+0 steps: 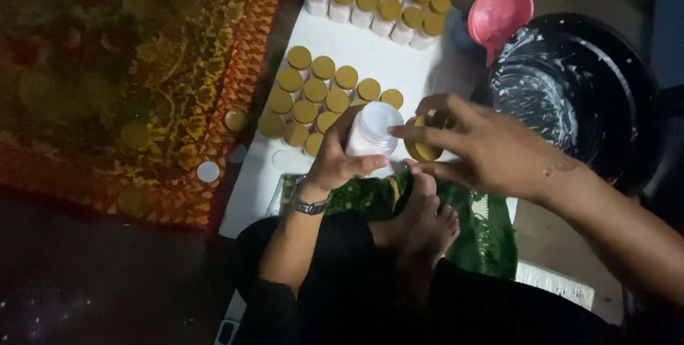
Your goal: Screwing gold-colored lids onto white plastic jars filled with cream.
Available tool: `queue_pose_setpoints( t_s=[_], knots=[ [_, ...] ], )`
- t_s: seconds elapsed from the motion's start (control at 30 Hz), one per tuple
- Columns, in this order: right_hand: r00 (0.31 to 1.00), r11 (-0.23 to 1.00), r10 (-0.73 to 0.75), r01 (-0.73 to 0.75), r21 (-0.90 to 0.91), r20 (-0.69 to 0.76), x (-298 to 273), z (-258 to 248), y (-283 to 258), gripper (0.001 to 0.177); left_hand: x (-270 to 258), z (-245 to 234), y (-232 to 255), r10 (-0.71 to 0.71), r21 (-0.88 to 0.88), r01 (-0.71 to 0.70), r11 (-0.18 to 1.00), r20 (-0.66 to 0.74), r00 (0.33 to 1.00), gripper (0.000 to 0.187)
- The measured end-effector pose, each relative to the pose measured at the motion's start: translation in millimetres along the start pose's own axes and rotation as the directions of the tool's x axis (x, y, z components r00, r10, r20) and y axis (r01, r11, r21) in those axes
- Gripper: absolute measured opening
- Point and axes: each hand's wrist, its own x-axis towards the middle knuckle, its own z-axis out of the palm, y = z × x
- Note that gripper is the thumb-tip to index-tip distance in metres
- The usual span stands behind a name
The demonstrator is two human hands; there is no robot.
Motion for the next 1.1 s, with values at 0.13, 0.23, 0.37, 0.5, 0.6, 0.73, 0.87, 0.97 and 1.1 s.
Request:
queue_pose_setpoints(
  t_s=[0.13, 0.23, 0.37, 0.5, 0.6, 0.73, 0.87, 0.97, 1.1],
  knots=[
    [0.988, 0.996, 0.089, -0.085, -0.040, 0.127, -12.0, 7.7, 10.9, 0.066, -1.8, 2.8, -3.6, -0.037, 0.083, 0.037, 0.996, -0.006, 0.999, 0.069],
    [0.990, 0.992, 0.119, -0.116, -0.040, 0.070, -21.5, -2.7, 17.2, 0.064, -0.4, 7.2, -4.0, -0.020, 0.061, 0.018, 0.998, 0.024, 1.000, 0.071],
    [0.998, 0.981, 0.022, -0.012, 0.191, -0.054, -17.4, -9.8, 21.2, 0.059, 0.3, 15.8, -3.6, -0.054, 0.139, 0.040, 0.990, 0.104, 0.993, 0.070],
    [0.997, 0.976, -0.075, 0.069, 0.205, 0.020, -12.7, 2.5, 23.8, 0.062, 0.4, 26.4, -10.2, -0.164, -0.129, 0.203, 0.971, 0.261, 0.951, 0.070],
    [0.994, 0.944, -0.059, 0.026, 0.329, 0.090, -9.6, -1.9, 20.3, 0.067, 0.5, 28.2, -18.5, -0.250, -0.293, 0.377, 0.879, 0.390, 0.886, 0.057],
    [0.987, 0.855, -0.129, 0.063, 0.514, 0.094, -14.2, 8.0, 30.3, 0.076, 3.7, 34.1, -26.3, -0.215, -0.443, 0.539, 0.717, 0.594, 0.775, 0.059],
    [0.991, 0.876, -0.121, 0.078, 0.475, 0.062, -21.2, 21.5, 37.7, 0.070, 0.3, 42.3, -31.4, -0.230, -0.491, 0.578, 0.652, 0.599, 0.767, 0.060],
    [0.998, 0.907, -0.002, -0.023, 0.421, 0.059, -26.3, 24.3, 36.0, 0.069, 0.0, 49.2, -18.2, -0.330, -0.368, 0.488, 0.791, 0.414, 0.848, 0.056],
    [0.997, 0.854, -0.060, 0.028, 0.519, 0.045, -34.3, 29.8, 39.3, 0.071, -2.7, 48.0, -19.9, -0.295, -0.421, 0.531, 0.736, 0.506, 0.810, 0.062]
  ],
)
